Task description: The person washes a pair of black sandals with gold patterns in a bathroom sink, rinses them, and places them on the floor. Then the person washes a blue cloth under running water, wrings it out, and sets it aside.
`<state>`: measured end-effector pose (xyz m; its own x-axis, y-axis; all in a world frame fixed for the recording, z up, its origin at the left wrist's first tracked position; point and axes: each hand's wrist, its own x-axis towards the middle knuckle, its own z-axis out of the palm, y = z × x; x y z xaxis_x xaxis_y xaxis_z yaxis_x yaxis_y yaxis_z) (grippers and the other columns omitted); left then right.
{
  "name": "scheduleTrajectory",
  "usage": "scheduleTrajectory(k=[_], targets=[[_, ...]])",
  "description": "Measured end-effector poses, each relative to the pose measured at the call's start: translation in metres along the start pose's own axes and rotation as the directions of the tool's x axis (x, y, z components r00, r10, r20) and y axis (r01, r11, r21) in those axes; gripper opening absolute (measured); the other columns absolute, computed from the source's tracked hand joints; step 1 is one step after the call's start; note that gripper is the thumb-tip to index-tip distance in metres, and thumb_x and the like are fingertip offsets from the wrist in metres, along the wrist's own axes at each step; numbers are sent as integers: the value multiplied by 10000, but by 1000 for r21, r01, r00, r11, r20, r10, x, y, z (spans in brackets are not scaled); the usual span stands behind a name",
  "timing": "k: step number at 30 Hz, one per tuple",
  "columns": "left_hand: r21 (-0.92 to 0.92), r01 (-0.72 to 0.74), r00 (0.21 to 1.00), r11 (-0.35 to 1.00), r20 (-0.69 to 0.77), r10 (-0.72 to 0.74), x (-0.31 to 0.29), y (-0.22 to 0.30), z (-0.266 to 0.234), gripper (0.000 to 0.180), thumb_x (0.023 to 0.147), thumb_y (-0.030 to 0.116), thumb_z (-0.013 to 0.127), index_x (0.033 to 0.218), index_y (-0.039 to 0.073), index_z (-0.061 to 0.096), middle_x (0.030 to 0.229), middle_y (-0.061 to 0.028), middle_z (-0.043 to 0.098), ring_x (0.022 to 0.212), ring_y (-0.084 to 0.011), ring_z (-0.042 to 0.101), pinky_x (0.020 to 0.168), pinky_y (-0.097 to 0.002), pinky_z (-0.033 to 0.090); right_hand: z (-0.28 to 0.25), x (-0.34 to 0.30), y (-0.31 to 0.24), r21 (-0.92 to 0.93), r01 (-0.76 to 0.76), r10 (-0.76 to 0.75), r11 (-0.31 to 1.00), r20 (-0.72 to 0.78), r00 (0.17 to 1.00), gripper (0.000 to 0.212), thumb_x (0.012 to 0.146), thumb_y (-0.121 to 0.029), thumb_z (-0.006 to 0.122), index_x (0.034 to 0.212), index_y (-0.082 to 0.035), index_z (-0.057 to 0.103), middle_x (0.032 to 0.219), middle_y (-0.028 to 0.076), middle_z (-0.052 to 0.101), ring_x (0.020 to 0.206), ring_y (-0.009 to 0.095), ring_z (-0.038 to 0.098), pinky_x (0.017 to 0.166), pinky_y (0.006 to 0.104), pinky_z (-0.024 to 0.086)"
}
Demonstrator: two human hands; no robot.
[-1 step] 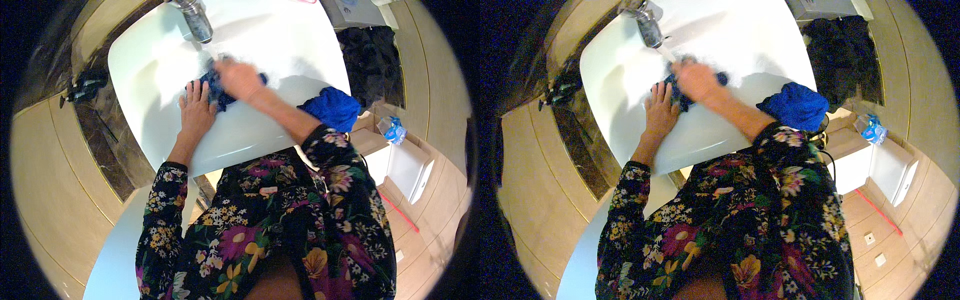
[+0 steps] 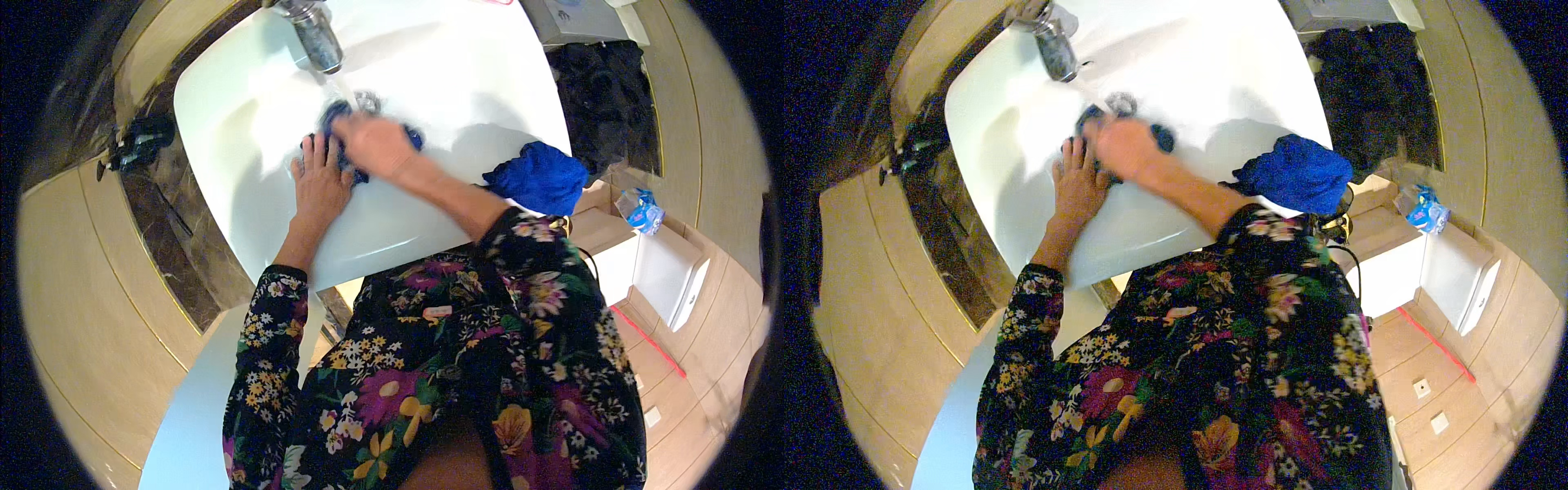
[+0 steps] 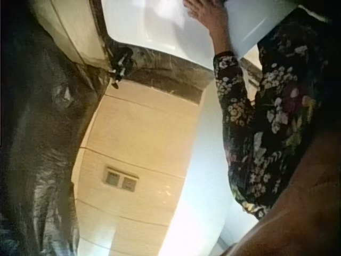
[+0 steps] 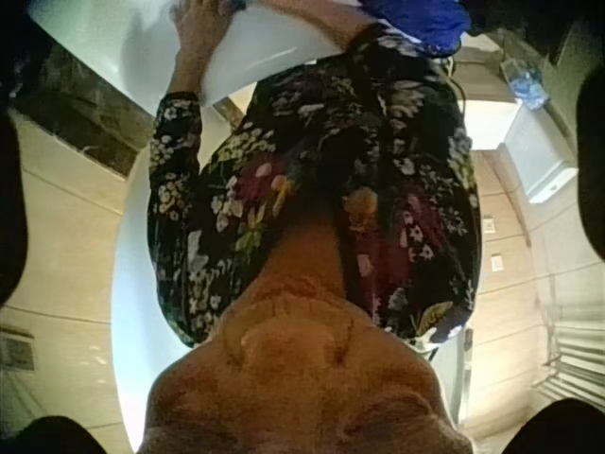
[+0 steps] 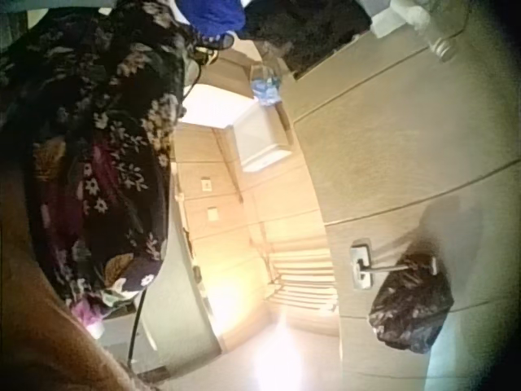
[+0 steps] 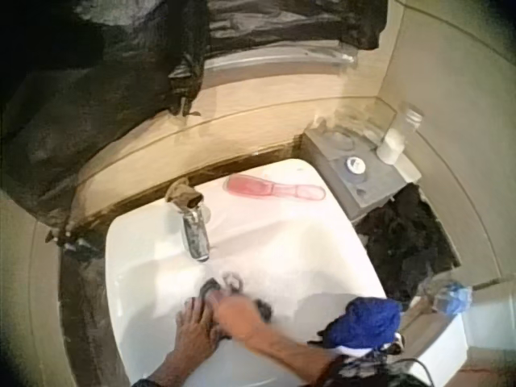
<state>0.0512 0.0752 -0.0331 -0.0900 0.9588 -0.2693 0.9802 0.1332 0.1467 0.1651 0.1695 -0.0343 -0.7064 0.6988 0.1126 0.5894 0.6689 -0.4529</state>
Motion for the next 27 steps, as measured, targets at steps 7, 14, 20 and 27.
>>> scheduleTrajectory(k=[7,14,20,27], targets=[[26,-26,999,999,35,25,3,-2,-3,520,806,202,464,1288,72,320,1354,-150,250,1276,-334,160,995,-525,151,-10,4,54,-168,-43,72,985,169,983,200,784,-114,449,968,-142,523,799,128,591,746,273,604,550,373,490],[2,-39,999,999,9,39,0,2,-2,532,781,187,485,1276,62,336,1337,-157,272,1260,-328,203,988,-526,168,-20,10,37,-31,-288,283,957,305,909,167,719,-125,483,864,-114,565,785,157,592,690,298,598,577,391,484],[-8,-58,998,998,-36,57,0,-5,-4,467,773,184,485,1217,60,408,1314,-149,312,1237,-329,245,980,-529,177,4,-8,30,-135,78,-49,988,200,978,250,756,-124,476,994,-164,540,828,130,583,637,283,603,538,389,487],[-32,-66,992,997,-114,62,-1,-9,0,466,755,141,512,1207,87,408,1297,-126,344,1228,-301,268,955,-516,210,-38,16,70,-244,-417,474,875,262,841,336,770,-160,517,1104,-124,497,864,145,594,842,291,571,698,397,467]])
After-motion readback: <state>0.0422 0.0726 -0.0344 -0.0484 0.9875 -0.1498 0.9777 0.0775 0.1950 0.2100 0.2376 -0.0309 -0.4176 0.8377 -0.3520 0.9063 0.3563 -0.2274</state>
